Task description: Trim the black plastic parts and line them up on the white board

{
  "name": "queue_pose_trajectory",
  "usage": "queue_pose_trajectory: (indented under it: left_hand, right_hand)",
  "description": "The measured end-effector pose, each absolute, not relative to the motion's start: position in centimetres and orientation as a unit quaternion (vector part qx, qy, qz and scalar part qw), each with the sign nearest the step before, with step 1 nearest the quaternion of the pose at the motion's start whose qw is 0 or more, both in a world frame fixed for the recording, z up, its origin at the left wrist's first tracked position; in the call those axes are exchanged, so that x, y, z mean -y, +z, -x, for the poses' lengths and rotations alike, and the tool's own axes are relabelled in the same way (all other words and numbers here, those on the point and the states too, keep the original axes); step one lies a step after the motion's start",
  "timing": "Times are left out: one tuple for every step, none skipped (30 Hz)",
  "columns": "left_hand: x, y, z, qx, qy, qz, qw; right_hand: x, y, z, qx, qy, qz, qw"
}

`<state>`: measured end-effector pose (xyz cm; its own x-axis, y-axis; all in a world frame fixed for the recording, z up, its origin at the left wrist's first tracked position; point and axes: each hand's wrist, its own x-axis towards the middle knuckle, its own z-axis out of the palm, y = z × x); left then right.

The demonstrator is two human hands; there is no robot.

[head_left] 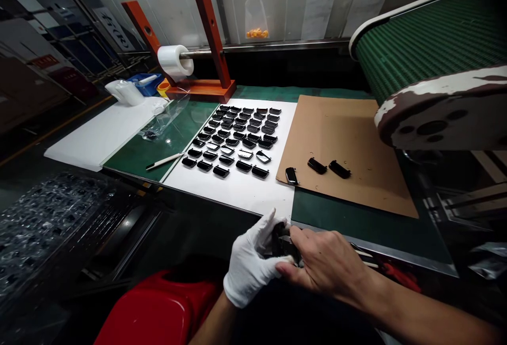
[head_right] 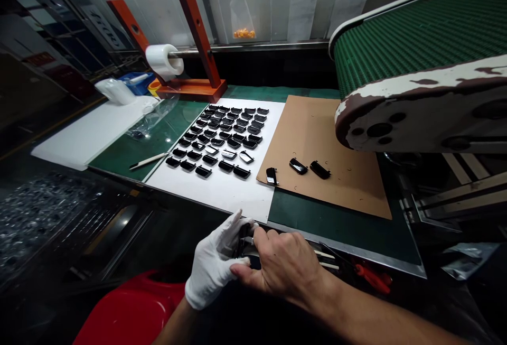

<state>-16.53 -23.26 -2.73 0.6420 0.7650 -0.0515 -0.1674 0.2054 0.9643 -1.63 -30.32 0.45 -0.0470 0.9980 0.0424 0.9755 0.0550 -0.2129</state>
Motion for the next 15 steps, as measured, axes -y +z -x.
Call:
queue_pose_trajectory:
  left_hand:
    - [23.28,-2.7,16.49,-0.276,0.322,-0.537,0.729]
    - [23.3,-2.67,16.45,-0.276,0.324,-0.531,0.732]
    - [23.32,-2.65,16.41,-0.276,0.326,-0.525,0.736]
    - [23.34,-2.65,16.38,-0.275,0.328,-0.52,0.739]
    - [23.36,-2.67,16.36,-0.275,0.329,-0.516,0.742]
    - [23.38,-2.71,16.35,-0.275,0.33,-0.513,0.743]
    - [23.38,-2.76,16.34,-0.275,0.331,-0.512,0.744]
    - [23.38,-2.81,16.33,-0.276,0.33,-0.511,0.744]
    - [23.38,-2.86,16.32,-0.277,0.33,-0.509,0.746]
    - [23.37,-2.91,16.32,-0.277,0.33,-0.506,0.747]
    - [23.36,-2.95,16.31,-0.277,0.331,-0.503,0.749]
    - [23.36,-2.97,16.29,-0.277,0.332,-0.499,0.751]
    - [23.37,-2.98,16.27,-0.277,0.333,-0.495,0.754]
    - [23.38,-2.98,16.23,-0.277,0.334,-0.49,0.756]
    - [23.4,-2.96,16.17,-0.275,0.335,-0.486,0.759]
  right_hand:
    - [30.32,0.45,1.63,0.723,0.054,0.682,0.098]
    - [30.31,0.46,1.63,0.724,0.047,0.679,0.107]
    - [30.3,0.48,1.63,0.725,0.041,0.677,0.116]
    - [30.3,0.48,1.63,0.726,0.035,0.675,0.123]
    - [30.31,0.48,1.63,0.727,0.029,0.674,0.128]
    - [30.32,0.46,1.64,0.727,0.024,0.674,0.132]
    - [30.34,0.44,1.66,0.726,0.018,0.674,0.134]
    - [30.36,0.4,1.68,0.725,0.013,0.675,0.136]
    - [30.39,0.37,1.72,0.725,0.009,0.674,0.138]
    - [30.4,0.32,1.75,0.725,0.005,0.674,0.141]
    - [30.41,0.27,1.79,0.725,0.004,0.674,0.145]
    - [30.4,0.21,1.83,0.724,0.006,0.673,0.149]
    - [30.38,0.14,1.87,0.724,0.01,0.672,0.154]
    - [30.36,0.07,1.9,0.724,0.016,0.67,0.161]
    - [30.33,-0.01,1.92,0.725,0.023,0.667,0.172]
